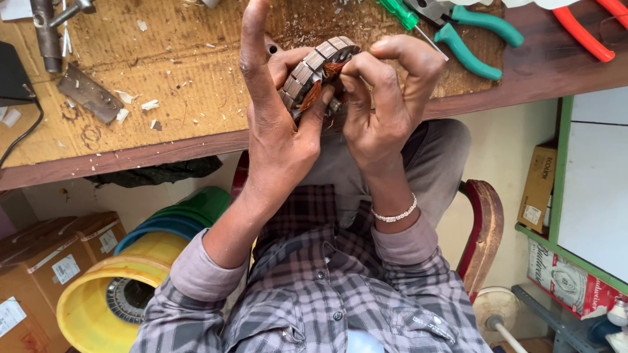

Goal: The person uses a screwdriver to adjust copper windings on a motor armature, then uses pliers to trim excess wire. The person rotates the armature to access different slots and continues adjusting the windings.

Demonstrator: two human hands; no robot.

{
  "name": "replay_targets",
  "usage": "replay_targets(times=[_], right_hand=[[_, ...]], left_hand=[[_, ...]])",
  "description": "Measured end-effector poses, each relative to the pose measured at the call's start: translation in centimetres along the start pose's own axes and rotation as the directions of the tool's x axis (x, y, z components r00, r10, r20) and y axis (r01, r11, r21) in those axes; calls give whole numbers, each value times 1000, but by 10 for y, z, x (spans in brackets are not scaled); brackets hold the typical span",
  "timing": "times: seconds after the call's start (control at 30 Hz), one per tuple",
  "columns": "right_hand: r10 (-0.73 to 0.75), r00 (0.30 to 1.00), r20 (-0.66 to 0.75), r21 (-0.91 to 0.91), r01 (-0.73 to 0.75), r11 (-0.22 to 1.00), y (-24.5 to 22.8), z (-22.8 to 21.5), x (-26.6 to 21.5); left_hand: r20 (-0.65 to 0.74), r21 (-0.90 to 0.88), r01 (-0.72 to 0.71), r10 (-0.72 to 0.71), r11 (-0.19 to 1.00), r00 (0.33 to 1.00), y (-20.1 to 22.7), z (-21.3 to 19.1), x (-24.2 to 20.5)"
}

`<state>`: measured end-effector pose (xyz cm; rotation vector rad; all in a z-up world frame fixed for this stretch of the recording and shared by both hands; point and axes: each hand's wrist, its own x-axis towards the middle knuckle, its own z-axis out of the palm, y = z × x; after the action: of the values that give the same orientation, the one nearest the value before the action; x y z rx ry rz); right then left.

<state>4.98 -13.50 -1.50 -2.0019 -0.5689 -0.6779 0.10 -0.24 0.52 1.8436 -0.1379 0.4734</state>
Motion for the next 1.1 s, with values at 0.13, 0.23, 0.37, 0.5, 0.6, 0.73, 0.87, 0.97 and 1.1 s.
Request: replay_targets(times=[0.13,0.23,0.37,0.5,0.6,0.73,0.87,0.97,1.1], right_hand=[[54,998,42,-38,-53,998,2,5,-7],[115,991,74,19,-117,993,0,9,-11],[156,984,85,42,-160,986,-5,11,-14],[183,980,78,37,-186,982,-6,12,-16],[204,976,70,59,-208,976,-7,14,-18],[227,972,61,91,-232,969,-7,15,-18],[281,960,7,290,-271,918,-4,15,-17],[350,937,-9,530,-292,796,-2,12,-17],[359,933,5,611,-287,738,3,7,-22]], left_hand=[[-1,3,34,-34,999,999,-1,1,-1],[-4,33,11,-11,999,1000,-1,1,1],[-8,48,-41,42,998,999,0,0,2],[-5,-25,-15,14,1000,1000,-6,1,-2],[3,-73,54,-54,996,999,-12,2,-7],[4,-46,59,-59,997,998,-14,1,-10],[-10,34,13,-12,999,1000,-11,-1,-9],[-17,59,57,-56,997,998,-8,-2,-11],[-13,117,30,-29,993,1000,-8,-3,-9]])
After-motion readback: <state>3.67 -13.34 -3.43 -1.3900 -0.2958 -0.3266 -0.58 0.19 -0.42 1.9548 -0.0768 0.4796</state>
